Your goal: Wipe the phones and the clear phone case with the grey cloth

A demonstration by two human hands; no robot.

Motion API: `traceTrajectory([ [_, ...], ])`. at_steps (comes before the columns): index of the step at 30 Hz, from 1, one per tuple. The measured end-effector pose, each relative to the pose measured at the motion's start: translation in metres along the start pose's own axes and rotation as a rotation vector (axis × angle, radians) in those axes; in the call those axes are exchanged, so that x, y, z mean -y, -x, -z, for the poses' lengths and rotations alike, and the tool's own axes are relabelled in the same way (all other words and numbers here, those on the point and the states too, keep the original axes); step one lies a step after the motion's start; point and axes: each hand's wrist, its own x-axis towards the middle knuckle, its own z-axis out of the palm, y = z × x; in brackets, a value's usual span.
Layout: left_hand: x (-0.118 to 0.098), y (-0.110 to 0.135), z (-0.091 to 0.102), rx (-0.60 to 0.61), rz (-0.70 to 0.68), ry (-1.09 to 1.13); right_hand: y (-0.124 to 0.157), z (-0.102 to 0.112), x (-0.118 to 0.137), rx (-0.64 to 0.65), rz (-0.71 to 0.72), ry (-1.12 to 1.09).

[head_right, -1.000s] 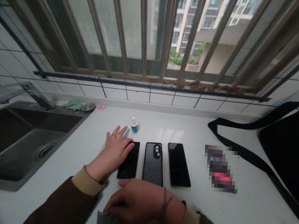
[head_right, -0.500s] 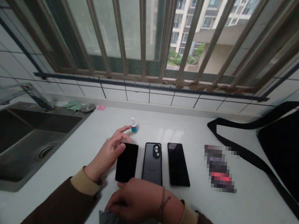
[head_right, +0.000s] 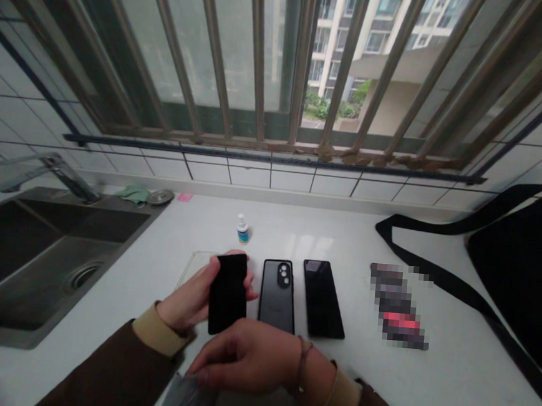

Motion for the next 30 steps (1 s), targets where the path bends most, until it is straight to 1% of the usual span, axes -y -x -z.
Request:
traceTrajectory([
  [1,-0.001,-0.002,0.001,-0.078,0.016,0.09,0.001,0.001,0.0,-0.104,0.024,-0.122],
  [2,-0.003,-0.003,0.001,-0.147,0.041,0.163,0.002,0.003,0.0,-0.258,0.062,-0.203],
  [3,-0.004,-0.003,0.001,-0.196,0.073,0.21,0.003,0.005,0.001,-0.456,0.106,-0.229],
  [4,-0.005,-0.004,0.001,-0.217,0.109,0.237,0.004,0.008,0.004,-0.683,0.144,-0.193],
  [5,-0.005,-0.004,0.001,-0.213,0.145,0.255,0.005,0.011,0.006,-0.918,0.174,-0.101],
  [6,-0.004,-0.004,-0.001,-0.191,0.183,0.268,0.006,0.015,0.009,-1.114,0.163,0.044],
  [7,-0.002,-0.004,-0.003,-0.159,0.223,0.28,0.007,0.018,0.011,-1.25,0.137,0.219],
  [8,0.001,-0.004,-0.005,-0.131,0.256,0.29,0.007,0.02,0.012,-1.296,0.131,0.403],
  [9,0.004,-0.005,-0.008,-0.119,0.279,0.297,0.006,0.021,0.012,-1.252,0.156,0.579],
  [10,0.007,-0.006,-0.01,-0.129,0.288,0.301,0.004,0.02,0.01,-1.169,0.189,0.741],
  [11,0.01,-0.007,-0.012,-0.156,0.288,0.302,0.002,0.019,0.008,-1.058,0.226,0.879],
  [13,0.011,-0.008,-0.014,-0.229,0.284,0.301,-0.002,0.012,0.004,-0.867,0.25,1.067],
  [15,0.007,-0.009,-0.012,-0.319,0.281,0.29,-0.006,0.005,0.001,-0.732,0.25,1.145],
  [17,0.002,-0.009,-0.008,-0.415,0.257,0.272,-0.008,-0.001,0.001,-0.617,0.299,1.163],
  [18,0.0,-0.008,-0.006,-0.453,0.237,0.268,-0.008,-0.002,0.001,-0.582,0.326,1.169],
  [19,-0.001,-0.008,-0.005,-0.472,0.226,0.271,-0.008,-0.003,0.002,-0.569,0.347,1.181],
  [21,0.0,-0.007,-0.005,-0.445,0.258,0.294,-0.006,-0.001,0.003,-0.595,0.337,1.219],
  [23,0.006,-0.006,-0.008,-0.352,0.318,0.322,-0.005,0.003,0.003,-0.672,0.268,1.258],
  [25,0.013,-0.006,-0.013,-0.259,0.325,0.332,-0.003,0.007,0.003,-0.754,0.188,1.283],
  [26,0.015,-0.006,-0.014,-0.231,0.314,0.329,-0.003,0.008,0.002,-0.78,0.158,1.288],
  [28,0.016,-0.006,-0.016,-0.227,0.292,0.31,-0.002,0.01,0.002,-0.776,0.146,1.291],
  [30,0.013,-0.005,-0.016,-0.269,0.28,0.285,-0.003,0.009,0.003,-0.701,0.192,1.293],
])
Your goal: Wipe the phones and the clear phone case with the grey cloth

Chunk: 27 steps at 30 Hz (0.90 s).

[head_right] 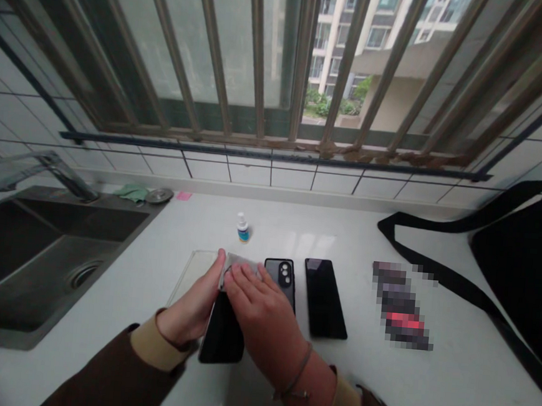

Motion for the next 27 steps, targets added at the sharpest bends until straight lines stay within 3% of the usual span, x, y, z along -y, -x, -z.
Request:
traceTrajectory([
  [4,-0.008,0.005,0.001,-0.017,-0.014,-0.004,0.0,-0.001,0.003,0.016,0.114,-0.047],
  [8,0.0,0.002,0.002,0.057,0.046,0.007,0.002,-0.002,-0.001,-0.039,-0.026,-0.006],
  [10,0.004,-0.001,0.001,0.039,0.005,-0.004,0.002,-0.002,-0.003,-0.057,-0.067,0.018],
  [12,0.002,-0.002,-0.001,-0.046,-0.071,-0.012,0.001,-0.002,-0.002,-0.059,-0.033,0.019],
  [17,-0.023,0.004,-0.006,-0.379,-0.359,0.038,-0.003,0.003,0.011,0.009,0.218,-0.082],
  [20,-0.032,0.007,-0.005,-0.444,-0.416,0.105,-0.003,0.004,0.014,0.02,0.261,-0.105],
  [23,-0.026,0.007,-0.004,-0.341,-0.324,0.094,-0.001,0.002,0.01,0.005,0.21,-0.068],
  [27,-0.007,0.004,-0.006,-0.077,-0.122,0.074,0.0,0.0,0.002,-0.026,0.04,0.047],
])
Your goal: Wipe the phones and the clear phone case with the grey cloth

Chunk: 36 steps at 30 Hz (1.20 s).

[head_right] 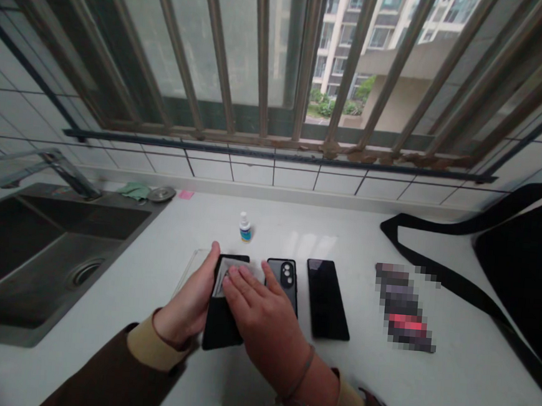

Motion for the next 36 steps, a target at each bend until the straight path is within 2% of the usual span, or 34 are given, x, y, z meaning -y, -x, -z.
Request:
traceTrajectory([
  [2,0.006,0.0,-0.003,0.067,0.009,0.016,0.0,0.0,-0.002,-0.017,-0.075,0.039],
  [4,0.006,0.001,-0.005,0.047,-0.03,0.033,0.0,0.001,-0.001,-0.03,-0.084,0.04],
  [6,0.0,0.002,-0.005,-0.048,-0.118,0.05,-0.001,0.0,0.001,-0.03,-0.018,0.005],
  [9,-0.016,0.0,-0.001,-0.281,-0.355,0.09,-0.001,0.0,0.005,-0.001,0.107,-0.056],
  [12,-0.027,-0.002,0.003,-0.434,-0.531,0.17,-0.001,0.003,0.009,0.037,0.156,-0.091],
  [14,-0.028,-0.003,0.003,-0.44,-0.524,0.205,-0.002,0.005,0.01,0.061,0.175,-0.109],
  [17,-0.025,-0.004,0.001,-0.38,-0.471,0.204,-0.001,0.003,0.008,0.059,0.14,-0.112],
  [21,-0.027,-0.003,-0.001,-0.395,-0.615,0.226,0.001,-0.006,0.004,0.007,-0.018,-0.108],
  [23,-0.028,-0.002,0.0,-0.413,-0.675,0.228,0.002,-0.009,0.003,0.007,-0.017,-0.122],
  [26,-0.023,-0.002,0.0,-0.403,-0.587,0.175,0.002,-0.01,0.005,0.034,0.059,-0.145],
  [29,-0.013,-0.001,-0.002,-0.277,-0.398,0.118,0.0,-0.008,0.004,0.02,0.079,-0.133],
  [31,-0.009,-0.001,-0.004,-0.185,-0.327,0.1,-0.001,-0.007,0.003,-0.013,0.047,-0.091],
  [33,-0.008,0.0,-0.005,-0.172,-0.327,0.094,-0.002,-0.006,0.002,-0.044,0.027,-0.048],
  [36,-0.011,0.0,-0.004,-0.252,-0.375,0.093,-0.003,-0.006,0.003,-0.044,0.082,-0.046],
])
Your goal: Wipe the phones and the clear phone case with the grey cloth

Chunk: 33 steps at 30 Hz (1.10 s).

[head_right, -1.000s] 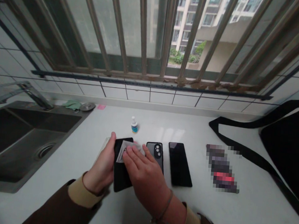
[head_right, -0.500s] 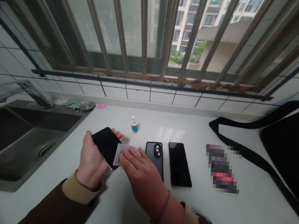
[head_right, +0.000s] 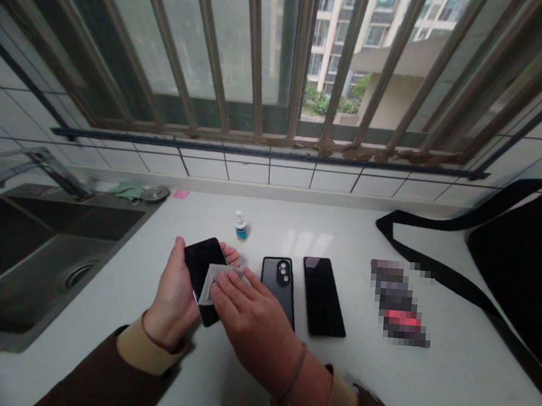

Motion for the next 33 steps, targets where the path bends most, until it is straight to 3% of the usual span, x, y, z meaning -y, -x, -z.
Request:
traceTrajectory([
  [3,0.002,0.0,0.001,0.001,0.064,-0.051,-0.001,0.001,0.002,0.032,0.041,-0.012],
  [6,0.01,0.005,0.002,0.064,0.216,-0.139,0.0,0.003,0.0,0.03,-0.033,0.021],
  [9,0.02,0.013,0.001,0.137,0.282,-0.204,0.001,0.007,-0.005,-0.028,-0.147,0.028],
  [14,0.018,0.025,0.003,0.279,0.339,-0.259,-0.002,0.014,-0.008,-0.129,-0.18,-0.174],
  [19,-0.001,0.028,0.006,0.384,0.59,-0.514,-0.006,0.021,-0.008,-0.121,-0.413,-0.397],
  [26,-0.011,0.024,0.001,0.352,0.556,-0.324,-0.008,0.024,-0.013,-0.114,-0.696,-0.506],
  [30,-0.001,0.028,0.002,0.344,0.699,-0.471,-0.007,0.021,-0.007,-0.115,-0.596,-0.497],
  [33,0.0,0.028,0.002,0.349,0.693,-0.455,-0.006,0.02,-0.007,-0.106,-0.551,-0.476],
])
